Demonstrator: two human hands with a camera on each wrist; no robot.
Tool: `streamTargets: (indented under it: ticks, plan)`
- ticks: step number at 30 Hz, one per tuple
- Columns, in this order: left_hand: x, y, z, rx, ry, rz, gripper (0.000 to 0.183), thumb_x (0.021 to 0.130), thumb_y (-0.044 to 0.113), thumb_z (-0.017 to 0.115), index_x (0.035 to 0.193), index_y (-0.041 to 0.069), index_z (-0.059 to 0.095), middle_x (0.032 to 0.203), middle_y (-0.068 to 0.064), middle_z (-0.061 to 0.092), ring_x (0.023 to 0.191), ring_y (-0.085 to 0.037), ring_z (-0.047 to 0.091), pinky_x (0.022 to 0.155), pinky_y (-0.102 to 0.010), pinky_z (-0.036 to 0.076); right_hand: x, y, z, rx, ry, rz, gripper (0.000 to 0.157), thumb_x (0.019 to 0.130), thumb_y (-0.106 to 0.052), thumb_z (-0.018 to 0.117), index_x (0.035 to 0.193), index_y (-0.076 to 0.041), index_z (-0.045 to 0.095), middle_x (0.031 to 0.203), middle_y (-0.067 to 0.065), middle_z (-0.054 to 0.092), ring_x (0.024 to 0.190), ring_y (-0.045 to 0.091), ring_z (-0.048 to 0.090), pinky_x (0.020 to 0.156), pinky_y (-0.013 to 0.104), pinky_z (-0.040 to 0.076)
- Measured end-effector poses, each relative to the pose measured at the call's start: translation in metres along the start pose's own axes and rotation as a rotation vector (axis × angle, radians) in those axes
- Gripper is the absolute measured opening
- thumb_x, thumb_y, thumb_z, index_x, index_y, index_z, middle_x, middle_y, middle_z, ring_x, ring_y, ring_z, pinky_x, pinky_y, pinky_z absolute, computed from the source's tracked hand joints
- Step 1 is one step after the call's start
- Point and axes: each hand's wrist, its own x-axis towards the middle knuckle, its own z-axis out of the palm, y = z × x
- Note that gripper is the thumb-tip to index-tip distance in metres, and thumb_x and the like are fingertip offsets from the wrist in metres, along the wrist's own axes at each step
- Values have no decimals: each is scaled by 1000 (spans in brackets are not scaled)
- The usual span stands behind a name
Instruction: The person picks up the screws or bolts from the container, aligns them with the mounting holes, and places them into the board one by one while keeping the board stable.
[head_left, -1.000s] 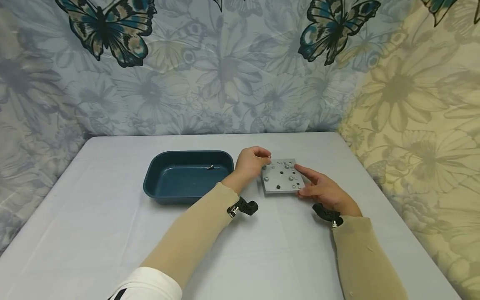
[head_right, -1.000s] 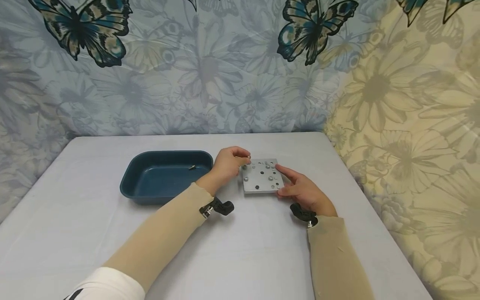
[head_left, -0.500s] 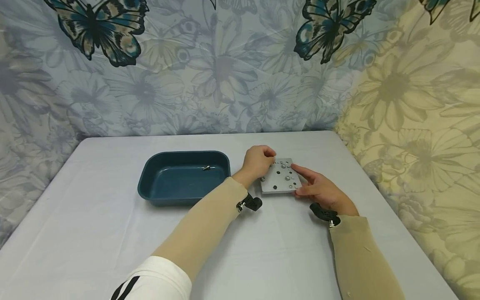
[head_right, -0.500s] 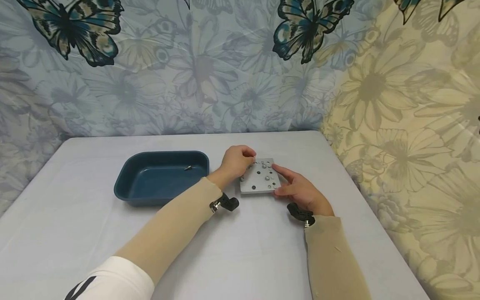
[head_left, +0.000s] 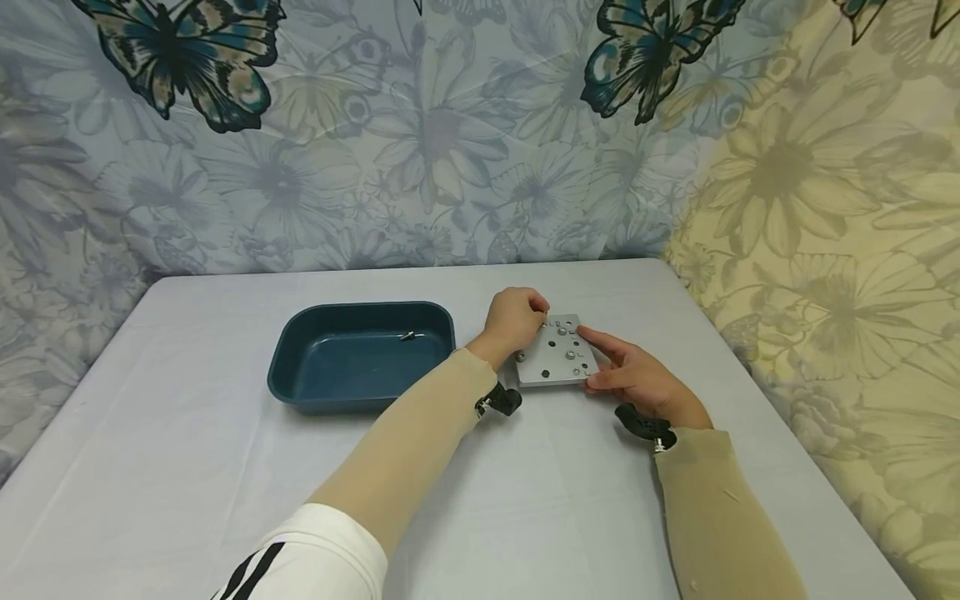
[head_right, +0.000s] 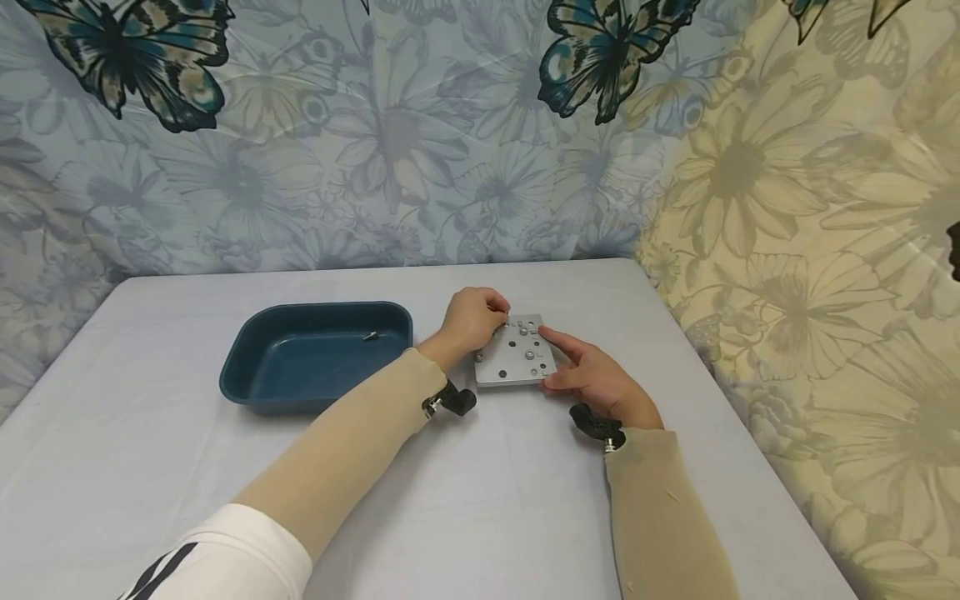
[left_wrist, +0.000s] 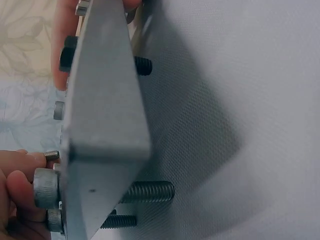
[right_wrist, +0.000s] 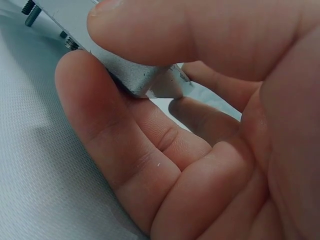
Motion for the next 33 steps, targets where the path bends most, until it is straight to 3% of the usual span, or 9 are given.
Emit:
streamTargets:
  ticks: [9,23,33]
  plan:
    - [0,1,2,103,-2,49,13,98,17,67,107,13,76,99,3,70,96,-13,62,84,-24,48,0,0,0,3,4,-1,93,84,10,72,160,-11,23,153,18,31,99,16,63,76,26,55]
    - [-5,2,1,106,13,72,12,99,12,64,104,12,75,98,1,71,95,-14,63,83,-25,49,0,-2,2,1,1,12,94,83,10,73,160,-11,23,153,18,32,95,17,64,73,25,56]
    - [-4,3,1,130,-22,54,17,98,7,62,106,12,76,100,1,70,100,-15,63,83,-24,49,0,-2,1,-19,5,6,93,83,9,74,159,-11,24,149,18,37,91,17,65,72,25,56]
